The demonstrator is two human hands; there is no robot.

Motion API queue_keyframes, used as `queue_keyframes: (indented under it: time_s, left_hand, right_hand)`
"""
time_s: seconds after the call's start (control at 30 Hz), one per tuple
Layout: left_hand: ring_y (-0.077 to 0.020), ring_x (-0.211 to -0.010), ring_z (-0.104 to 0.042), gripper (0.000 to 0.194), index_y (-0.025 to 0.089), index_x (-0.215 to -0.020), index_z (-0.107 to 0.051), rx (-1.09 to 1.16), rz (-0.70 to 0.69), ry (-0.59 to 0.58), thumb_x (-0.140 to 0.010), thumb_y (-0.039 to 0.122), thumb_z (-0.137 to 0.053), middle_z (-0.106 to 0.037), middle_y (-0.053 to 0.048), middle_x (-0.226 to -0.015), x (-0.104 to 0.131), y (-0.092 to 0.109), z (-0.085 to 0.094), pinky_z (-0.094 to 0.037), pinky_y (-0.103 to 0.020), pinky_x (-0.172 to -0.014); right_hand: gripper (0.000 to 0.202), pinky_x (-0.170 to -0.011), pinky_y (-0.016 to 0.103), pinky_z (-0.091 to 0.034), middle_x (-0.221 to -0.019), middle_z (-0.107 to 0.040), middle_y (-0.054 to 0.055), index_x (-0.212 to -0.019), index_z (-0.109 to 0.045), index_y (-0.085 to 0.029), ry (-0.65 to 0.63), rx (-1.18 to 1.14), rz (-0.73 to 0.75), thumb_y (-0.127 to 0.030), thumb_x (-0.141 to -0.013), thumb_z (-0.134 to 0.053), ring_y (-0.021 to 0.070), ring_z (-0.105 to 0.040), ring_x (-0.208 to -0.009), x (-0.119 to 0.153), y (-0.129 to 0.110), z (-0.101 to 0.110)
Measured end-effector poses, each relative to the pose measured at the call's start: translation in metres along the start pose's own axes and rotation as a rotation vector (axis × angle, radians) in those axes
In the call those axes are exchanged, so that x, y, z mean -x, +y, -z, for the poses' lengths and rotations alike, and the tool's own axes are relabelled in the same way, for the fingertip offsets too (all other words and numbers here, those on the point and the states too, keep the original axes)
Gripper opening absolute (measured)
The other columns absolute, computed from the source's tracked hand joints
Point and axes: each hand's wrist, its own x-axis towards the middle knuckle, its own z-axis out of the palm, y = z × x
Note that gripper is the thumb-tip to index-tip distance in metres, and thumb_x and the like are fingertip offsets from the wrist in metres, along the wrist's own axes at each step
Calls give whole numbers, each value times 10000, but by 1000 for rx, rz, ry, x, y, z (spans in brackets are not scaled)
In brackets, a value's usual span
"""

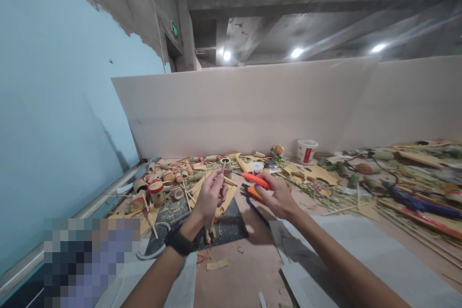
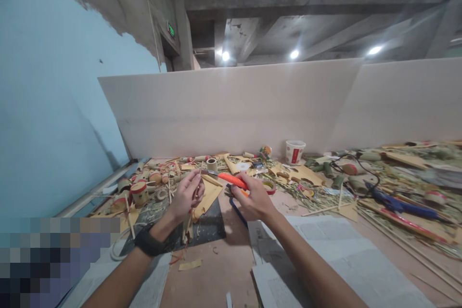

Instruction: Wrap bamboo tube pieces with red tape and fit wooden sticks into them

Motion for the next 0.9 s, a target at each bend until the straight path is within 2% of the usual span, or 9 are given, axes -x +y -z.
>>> queue_keyframes:
  time_s: [0.23,0.33,0.43,0.5,0.57,0.63,0.7,0.77,0.9]
  left_hand:
    - [-40,-364,-235,362,200,-1003,-510,-34,-13,-3,-884,538,-561,-408,103,-538,-3,-4,4,-157,-159,-358]
    - [-60,-387,-238,373,194,-989,-524,-107,-36,53,-891,554,-535,-375,102,-528,-4,-6,4,-185,-170,-381]
    - [-99,-437,-287,340,191,-1004,-569,-317,-123,165,-942,506,-458,-354,81,-540,-4,-5,5,-229,-195,-435]
    - [-132,-511,-385,283,204,-986,-606,-548,-220,216,-964,432,-440,-420,39,-592,-1,-5,6,-276,-219,-502]
    - [-166,-608,-466,189,222,-934,-625,-807,-289,200,-943,361,-497,-494,-2,-669,1,-5,4,-303,-246,-574]
    - [-185,-631,-474,87,232,-867,-610,-989,-291,173,-898,296,-560,-495,-10,-689,2,-9,1,-295,-271,-605]
    - [-186,-592,-443,43,235,-819,-582,-1064,-265,172,-862,233,-581,-444,4,-653,1,-14,-2,-270,-287,-604]
    - [-188,-575,-436,67,234,-812,-573,-1072,-250,183,-841,173,-568,-403,12,-629,-2,-18,-4,-259,-299,-607]
    - [-209,-605,-493,122,226,-843,-596,-1094,-235,158,-785,119,-590,-408,5,-634,-5,-22,-3,-291,-324,-632]
  right_hand:
    - [143,-668,275,-364,-736,-612,-14,-860,-584,-210,-9,8,8,-305,-915,-491,159,-533,-669,1,3,-1]
    - [157,-652,273,-364,-714,-596,-19,-843,-579,-210,-12,-3,-15,-319,-913,-490,156,-522,-649,0,5,-1]
    - [138,-604,267,-361,-648,-541,-30,-798,-564,-210,33,-64,-94,-295,-874,-486,151,-484,-602,0,0,-4]
    - [123,-589,264,-382,-647,-536,-23,-755,-558,-210,69,-185,-154,-267,-831,-479,155,-491,-609,0,-16,-10]
    - [118,-597,264,-427,-696,-598,-12,-808,-619,-207,-7,-375,-188,-258,-807,-512,163,-541,-643,3,-43,-22]
    - [219,-704,279,-494,-868,-697,3,-992,-698,-225,-233,-544,-195,-262,-786,-634,189,-626,-789,9,-75,-38]
    - [428,-790,299,-517,-1020,-722,17,-1143,-701,-247,-434,-691,-237,-314,-726,-772,217,-657,-910,16,-102,-57]
    - [558,-793,297,-516,-1003,-725,12,-1144,-709,-238,-470,-746,-314,-355,-623,-868,224,-656,-920,22,-118,-72]
    - [360,-696,229,-463,-852,-688,-43,-971,-738,-223,-467,-813,-325,-280,-637,-861,152,-604,-786,29,-125,-85]
